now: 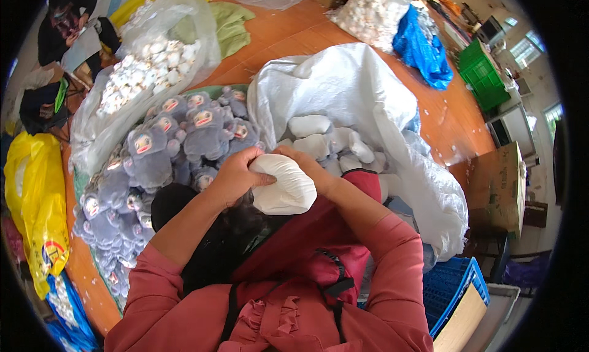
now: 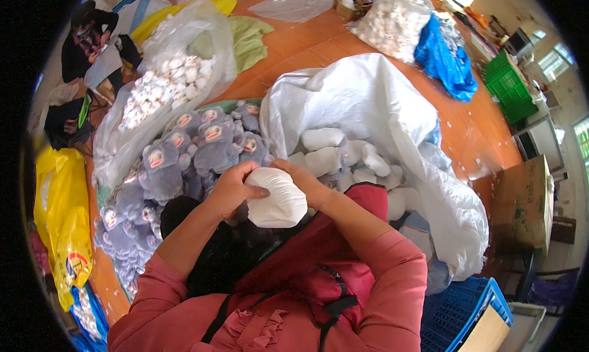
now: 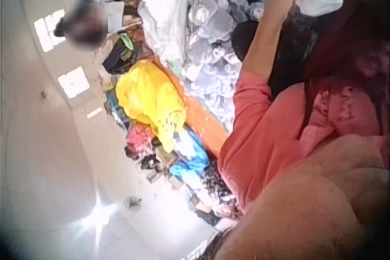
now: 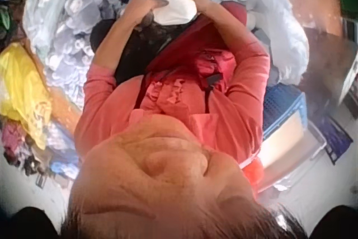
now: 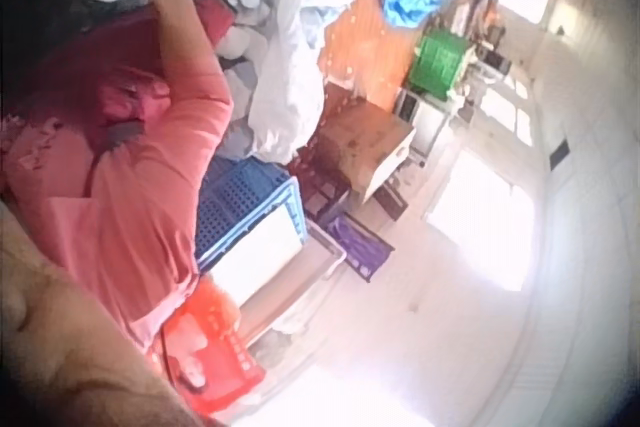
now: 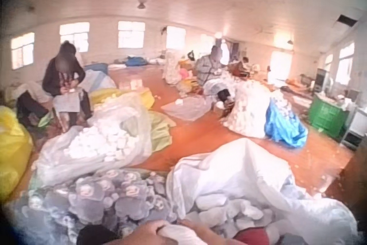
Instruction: The person sits on the floor and repeatedly stuffs white filling into gray plush toys. They open the toy, insert the filling, and place the stuffed toy aside. The process is repeated for multiple toys.
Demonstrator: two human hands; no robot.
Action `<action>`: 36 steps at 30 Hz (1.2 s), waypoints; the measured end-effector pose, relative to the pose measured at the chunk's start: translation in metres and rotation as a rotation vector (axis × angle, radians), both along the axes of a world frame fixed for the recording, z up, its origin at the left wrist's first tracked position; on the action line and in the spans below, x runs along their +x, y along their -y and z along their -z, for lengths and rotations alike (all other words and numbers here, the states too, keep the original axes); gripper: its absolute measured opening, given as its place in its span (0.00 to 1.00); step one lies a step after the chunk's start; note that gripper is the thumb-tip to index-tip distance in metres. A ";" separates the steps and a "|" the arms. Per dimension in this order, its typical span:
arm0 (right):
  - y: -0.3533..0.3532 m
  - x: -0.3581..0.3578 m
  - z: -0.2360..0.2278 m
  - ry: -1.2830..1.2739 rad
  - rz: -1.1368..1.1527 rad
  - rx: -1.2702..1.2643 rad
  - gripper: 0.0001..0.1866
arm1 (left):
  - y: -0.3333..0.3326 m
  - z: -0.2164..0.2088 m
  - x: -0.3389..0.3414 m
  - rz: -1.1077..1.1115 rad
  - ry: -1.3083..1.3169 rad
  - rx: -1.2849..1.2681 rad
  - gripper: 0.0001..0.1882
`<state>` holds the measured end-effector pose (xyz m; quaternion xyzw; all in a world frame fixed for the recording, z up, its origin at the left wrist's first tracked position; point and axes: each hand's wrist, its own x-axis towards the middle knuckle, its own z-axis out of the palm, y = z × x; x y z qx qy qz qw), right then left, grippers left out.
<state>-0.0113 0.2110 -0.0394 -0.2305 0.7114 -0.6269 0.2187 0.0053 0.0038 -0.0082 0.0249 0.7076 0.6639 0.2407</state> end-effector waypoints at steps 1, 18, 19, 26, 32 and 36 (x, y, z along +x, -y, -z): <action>-0.002 0.002 -0.002 0.041 -0.009 -0.016 0.15 | 0.001 0.002 -0.002 -0.014 0.032 0.048 0.19; 0.006 0.011 -0.024 0.442 -0.028 0.036 0.30 | 0.010 0.019 -0.009 -0.082 0.090 0.187 0.16; 0.009 0.010 -0.024 0.437 0.009 0.071 0.29 | 0.010 0.019 -0.010 -0.080 0.137 0.227 0.16; 0.006 -0.003 0.009 0.288 0.287 0.141 0.16 | 0.006 0.011 -0.014 -0.061 0.305 0.518 0.24; -0.001 -0.009 0.015 -0.047 0.368 0.326 0.16 | -0.005 0.009 0.000 0.069 -0.166 0.217 0.31; -0.005 -0.012 0.028 -0.222 0.400 0.417 0.19 | -0.017 0.009 0.006 0.056 -0.423 -0.089 0.26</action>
